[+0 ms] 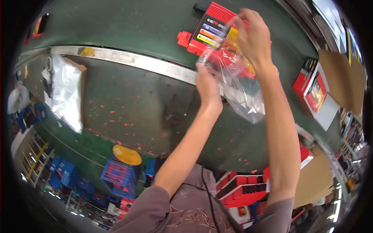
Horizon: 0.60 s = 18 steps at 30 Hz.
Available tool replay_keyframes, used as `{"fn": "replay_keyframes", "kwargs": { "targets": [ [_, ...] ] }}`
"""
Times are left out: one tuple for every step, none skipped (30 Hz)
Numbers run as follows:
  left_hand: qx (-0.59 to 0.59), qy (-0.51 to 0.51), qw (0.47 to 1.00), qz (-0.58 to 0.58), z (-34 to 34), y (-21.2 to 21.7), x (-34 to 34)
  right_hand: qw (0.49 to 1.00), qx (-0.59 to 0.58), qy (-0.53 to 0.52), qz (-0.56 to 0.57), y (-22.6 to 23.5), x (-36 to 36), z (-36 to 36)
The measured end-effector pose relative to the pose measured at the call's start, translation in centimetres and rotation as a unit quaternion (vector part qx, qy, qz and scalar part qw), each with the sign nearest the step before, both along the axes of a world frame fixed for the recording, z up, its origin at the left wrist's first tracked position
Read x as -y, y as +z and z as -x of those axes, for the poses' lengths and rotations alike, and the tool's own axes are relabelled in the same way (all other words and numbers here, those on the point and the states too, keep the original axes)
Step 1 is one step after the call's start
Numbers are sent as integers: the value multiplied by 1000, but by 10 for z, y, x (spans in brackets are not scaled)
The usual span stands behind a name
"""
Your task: Packaging small boxes into plastic bags and then placing those into larger shipping boxes at an assembly line workstation.
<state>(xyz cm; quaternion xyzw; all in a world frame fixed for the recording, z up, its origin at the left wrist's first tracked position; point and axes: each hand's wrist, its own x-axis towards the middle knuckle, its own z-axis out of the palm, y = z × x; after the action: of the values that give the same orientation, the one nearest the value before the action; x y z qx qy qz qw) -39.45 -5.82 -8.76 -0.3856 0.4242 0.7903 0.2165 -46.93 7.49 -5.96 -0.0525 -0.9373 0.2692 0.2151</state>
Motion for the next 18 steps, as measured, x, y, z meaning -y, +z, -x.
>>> {"fn": "replay_keyframes", "kwargs": {
  "targets": [
    [9,26,999,-29,8,0,1,1000,-10,24,-7,-5,5,17],
    [13,50,997,-58,20,5,5,997,57,11,47,-12,10,26],
    [45,73,988,-125,30,13,-3,992,114,-14,46,-25,4,30],
    [44,81,987,-128,39,17,-6,984,167,-36,54,-30,10,38],
    [35,86,986,-137,45,20,-11,987,144,-73,24,-31,7,41],
    [25,88,985,-147,49,22,-16,985,144,-89,39,-27,-1,42],
    [28,89,984,-152,46,19,-15,982,147,-110,53,-23,-9,38],
    [18,33,992,-117,42,16,-11,987,122,-104,16,-17,-12,37],
    [7,-24,996,-84,37,14,-7,984,99,-133,63,-10,-16,31],
    [-4,-78,996,-52,33,17,-8,979,74,-159,107,3,-19,24],
    [24,-5,1000,-3,41,48,-20,972,66,-196,112,20,-23,13],
    [-34,-81,995,44,35,47,-18,965,14,-221,142,36,-22,0],
    [-94,-159,979,82,28,46,-15,953,-41,-249,165,55,-25,-17],
    [-142,-202,963,107,28,55,-15,933,-58,-272,228,67,-30,-37],
    [-146,-204,963,99,27,68,-22,918,-86,-303,240,80,-33,-54],
    [-217,-228,938,145,28,87,-28,901,-116,-334,253,92,-35,-68],
    [-287,-249,905,190,26,101,-33,898,-147,-354,217,93,-44,-86],
    [-295,-253,903,183,22,106,-38,878,-151,-373,258,93,-50,-102]
  ]
}}
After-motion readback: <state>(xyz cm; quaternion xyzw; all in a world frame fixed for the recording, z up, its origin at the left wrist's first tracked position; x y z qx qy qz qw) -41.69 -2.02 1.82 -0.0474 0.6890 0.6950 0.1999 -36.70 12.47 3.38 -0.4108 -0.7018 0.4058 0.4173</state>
